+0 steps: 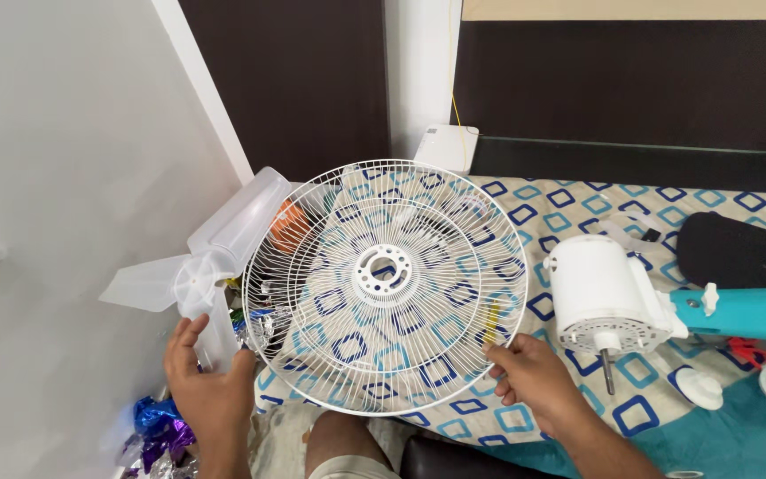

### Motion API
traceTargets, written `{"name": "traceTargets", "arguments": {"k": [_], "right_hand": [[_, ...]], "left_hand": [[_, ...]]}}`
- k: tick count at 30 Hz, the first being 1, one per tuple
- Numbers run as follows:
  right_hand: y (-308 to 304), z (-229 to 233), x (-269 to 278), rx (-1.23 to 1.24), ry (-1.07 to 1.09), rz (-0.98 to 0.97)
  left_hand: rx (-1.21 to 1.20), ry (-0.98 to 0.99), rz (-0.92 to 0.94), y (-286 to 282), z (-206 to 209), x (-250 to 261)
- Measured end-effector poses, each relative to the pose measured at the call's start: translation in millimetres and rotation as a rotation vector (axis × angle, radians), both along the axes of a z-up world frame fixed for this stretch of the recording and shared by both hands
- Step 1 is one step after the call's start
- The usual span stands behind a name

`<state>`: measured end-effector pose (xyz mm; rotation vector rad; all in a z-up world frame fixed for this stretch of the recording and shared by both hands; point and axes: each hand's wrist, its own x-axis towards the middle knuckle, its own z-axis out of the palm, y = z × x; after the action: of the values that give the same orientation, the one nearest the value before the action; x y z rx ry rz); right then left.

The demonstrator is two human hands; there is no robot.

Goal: The person disassembles a teal electric fan by removing the front grille, fan blades, and motor housing. They use a screwdriver to loosen screws and separate components, then place the parts on a patterned cloth.

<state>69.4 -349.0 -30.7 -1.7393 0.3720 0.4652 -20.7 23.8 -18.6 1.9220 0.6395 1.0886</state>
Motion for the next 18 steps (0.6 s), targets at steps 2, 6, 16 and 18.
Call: {"name": "traceTargets", "arguments": {"k": [2, 6, 16, 18], "right_hand": [[-2, -6, 2, 0.036, 0.006, -0.026], [-4, -13, 3, 0.065, 0.033, -0.082], [-3, -5, -6, 0.159, 0.048, -0.096], [-3, -5, -8, 0.193, 0.038, -0.102]], "left_hand": [[0.004, -0.005, -0.012, 1, -5, -1], [-0.074, -0.038, -0.039, -5, -13, 1], [-0.004, 0.011, -0.091, -24, -9, 7], [0.043, 0.017, -0.100, -29, -2, 8]]}}
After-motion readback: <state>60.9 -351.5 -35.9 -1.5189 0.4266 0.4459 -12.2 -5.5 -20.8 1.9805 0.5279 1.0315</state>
